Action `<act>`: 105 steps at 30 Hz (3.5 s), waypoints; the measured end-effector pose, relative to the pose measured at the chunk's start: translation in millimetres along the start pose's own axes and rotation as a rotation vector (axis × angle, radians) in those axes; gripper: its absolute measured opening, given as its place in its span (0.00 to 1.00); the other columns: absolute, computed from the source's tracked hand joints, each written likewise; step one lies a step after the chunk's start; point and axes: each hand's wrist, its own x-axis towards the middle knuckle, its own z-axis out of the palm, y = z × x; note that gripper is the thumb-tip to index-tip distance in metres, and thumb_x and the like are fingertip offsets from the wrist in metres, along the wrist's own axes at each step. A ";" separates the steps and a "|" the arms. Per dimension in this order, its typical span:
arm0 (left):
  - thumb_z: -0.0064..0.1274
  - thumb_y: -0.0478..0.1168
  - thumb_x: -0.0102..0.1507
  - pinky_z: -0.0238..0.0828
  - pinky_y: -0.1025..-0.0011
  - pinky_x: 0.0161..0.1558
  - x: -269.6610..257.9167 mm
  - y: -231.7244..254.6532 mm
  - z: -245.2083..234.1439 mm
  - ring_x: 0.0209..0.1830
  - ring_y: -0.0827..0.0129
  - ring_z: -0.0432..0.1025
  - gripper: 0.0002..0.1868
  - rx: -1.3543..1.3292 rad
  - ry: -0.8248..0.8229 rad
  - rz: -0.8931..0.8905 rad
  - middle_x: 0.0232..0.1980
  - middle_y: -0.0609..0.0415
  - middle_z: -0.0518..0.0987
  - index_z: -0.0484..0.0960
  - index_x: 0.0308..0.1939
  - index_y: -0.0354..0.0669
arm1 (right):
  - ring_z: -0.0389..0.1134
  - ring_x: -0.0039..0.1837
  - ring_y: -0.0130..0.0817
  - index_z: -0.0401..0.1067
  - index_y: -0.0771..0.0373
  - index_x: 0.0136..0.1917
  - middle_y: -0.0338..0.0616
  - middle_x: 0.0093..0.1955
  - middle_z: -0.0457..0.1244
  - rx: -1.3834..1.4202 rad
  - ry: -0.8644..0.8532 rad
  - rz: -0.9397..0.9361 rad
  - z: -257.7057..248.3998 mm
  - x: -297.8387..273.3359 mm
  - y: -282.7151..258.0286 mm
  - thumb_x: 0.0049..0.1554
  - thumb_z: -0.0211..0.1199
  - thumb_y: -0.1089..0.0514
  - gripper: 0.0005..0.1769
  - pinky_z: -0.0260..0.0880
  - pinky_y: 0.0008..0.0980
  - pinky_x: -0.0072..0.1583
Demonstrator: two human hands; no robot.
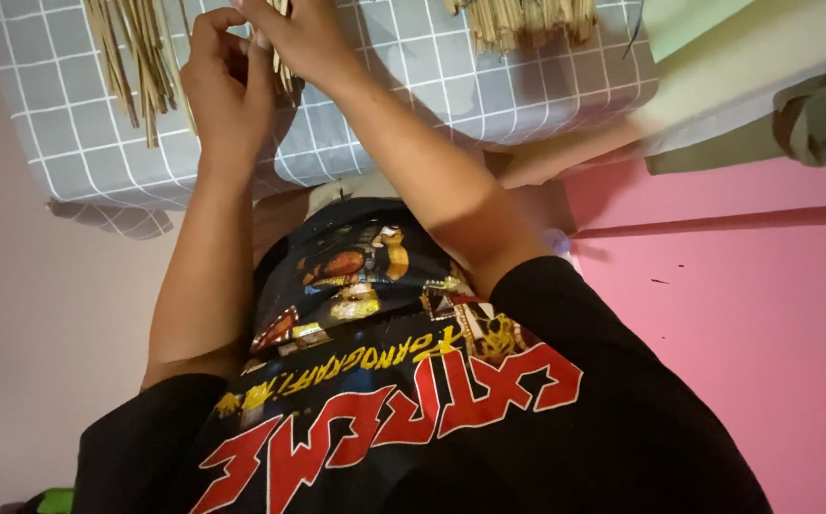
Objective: Gathering thin wooden sticks into bundles and securing them with blue string.
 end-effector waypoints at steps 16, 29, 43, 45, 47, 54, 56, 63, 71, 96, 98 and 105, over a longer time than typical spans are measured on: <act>0.47 0.41 0.77 0.63 0.70 0.33 -0.4 8.0 -0.1 0.28 0.70 0.70 0.09 0.025 -0.013 0.003 0.33 0.53 0.77 0.72 0.58 0.41 | 0.73 0.32 0.25 0.68 0.52 0.44 0.33 0.25 0.67 -0.052 -0.027 0.088 -5.0 -5.5 -26.6 0.55 0.57 0.35 0.20 0.69 0.30 0.42; 0.43 0.43 0.77 0.54 0.70 0.32 0.4 6.6 -2.4 0.27 0.73 0.62 0.12 0.018 0.069 -0.015 0.28 0.57 0.69 0.75 0.58 0.40 | 0.68 0.48 0.27 0.71 0.54 0.53 0.34 0.43 0.65 0.032 -0.071 -0.054 -9.0 4.1 -11.9 0.60 0.57 0.33 0.24 0.64 0.30 0.50; 0.48 0.39 0.73 0.70 0.68 0.34 4.8 -22.3 -60.1 0.30 0.68 0.74 0.15 0.406 0.163 -0.056 0.34 0.55 0.82 0.84 0.56 0.35 | 0.74 0.43 0.33 0.75 0.57 0.47 0.42 0.39 0.71 0.316 0.066 0.199 -18.7 -0.2 -13.4 0.56 0.67 0.52 0.09 0.76 0.35 0.49; 0.44 0.35 0.68 0.58 0.64 0.31 3.4 -32.1 -63.0 0.28 0.65 0.64 0.02 0.516 0.075 -0.175 0.30 0.55 0.71 0.71 0.41 0.41 | 0.74 0.43 0.34 0.75 0.58 0.48 0.43 0.38 0.71 0.297 0.037 0.211 -19.1 -1.4 -18.3 0.56 0.67 0.50 0.11 0.76 0.35 0.47; 0.40 0.32 0.64 0.46 0.59 0.27 1.5 -50.2 -59.7 0.27 0.61 0.54 0.14 0.620 -0.011 -0.287 0.25 0.54 0.60 0.57 0.26 0.46 | 0.74 0.42 0.34 0.75 0.59 0.48 0.44 0.37 0.72 0.275 0.008 0.216 -20.3 -0.5 -18.9 0.56 0.67 0.49 0.13 0.76 0.35 0.46; 0.52 0.41 0.74 0.74 0.68 0.36 5.0 13.8 -32.4 0.34 0.65 0.76 0.11 0.421 0.002 -0.088 0.40 0.49 0.83 0.85 0.50 0.38 | 0.73 0.56 0.39 0.79 0.58 0.51 0.42 0.49 0.72 0.268 -0.071 0.382 -21.5 -0.7 -14.5 0.53 0.72 0.51 0.15 0.74 0.40 0.61; 0.49 0.48 0.75 0.74 0.67 0.38 4.7 24.7 -21.4 0.35 0.65 0.76 0.18 0.213 -0.083 -0.134 0.39 0.49 0.84 0.85 0.52 0.36 | 0.73 0.54 0.39 0.79 0.59 0.50 0.42 0.47 0.72 0.283 -0.075 0.409 -21.1 -1.8 -21.7 0.53 0.73 0.53 0.13 0.75 0.39 0.58; 0.50 0.44 0.73 0.58 0.74 0.32 -3.1 9.9 -7.8 0.26 0.79 0.60 0.11 -0.030 -0.041 -0.168 0.25 0.65 0.69 0.86 0.49 0.45 | 0.72 0.41 0.31 0.78 0.60 0.49 0.39 0.41 0.70 0.267 -0.093 0.391 -24.5 -5.7 -36.1 0.55 0.70 0.53 0.11 0.75 0.29 0.48; 0.49 0.43 0.73 0.59 0.72 0.32 -2.2 13.2 -9.1 0.26 0.77 0.62 0.10 0.005 -0.055 -0.161 0.26 0.63 0.73 0.84 0.47 0.45 | 0.72 0.49 0.33 0.78 0.58 0.47 0.38 0.45 0.71 0.215 -0.069 0.349 -22.5 -6.7 -35.5 0.54 0.70 0.52 0.10 0.74 0.32 0.53; 0.44 0.42 0.73 0.63 0.61 0.28 2.3 -8.4 -62.5 0.28 0.58 0.72 0.13 0.463 0.119 -0.258 0.31 0.53 0.80 0.82 0.44 0.40 | 0.66 0.48 0.32 0.78 0.54 0.51 0.33 0.41 0.65 0.122 0.069 0.500 -28.1 -4.1 -55.1 0.53 0.66 0.40 0.20 0.67 0.33 0.54; 0.43 0.41 0.72 0.60 0.54 0.25 0.2 -19.1 -64.5 0.26 0.49 0.71 0.11 0.636 0.047 -0.347 0.29 0.52 0.78 0.80 0.40 0.43 | 0.62 0.37 0.26 0.79 0.54 0.54 0.29 0.33 0.60 0.059 0.006 0.540 -27.5 -2.2 -62.1 0.51 0.65 0.35 0.27 0.65 0.28 0.46; 0.50 0.45 0.73 0.67 0.49 0.36 3.0 7.5 -38.3 0.41 0.43 0.71 0.16 0.703 0.185 0.048 0.47 0.39 0.75 0.81 0.53 0.35 | 0.72 0.48 0.32 0.78 0.55 0.49 0.36 0.44 0.70 0.147 -0.062 0.459 -25.4 -1.8 -45.3 0.53 0.69 0.44 0.17 0.74 0.31 0.53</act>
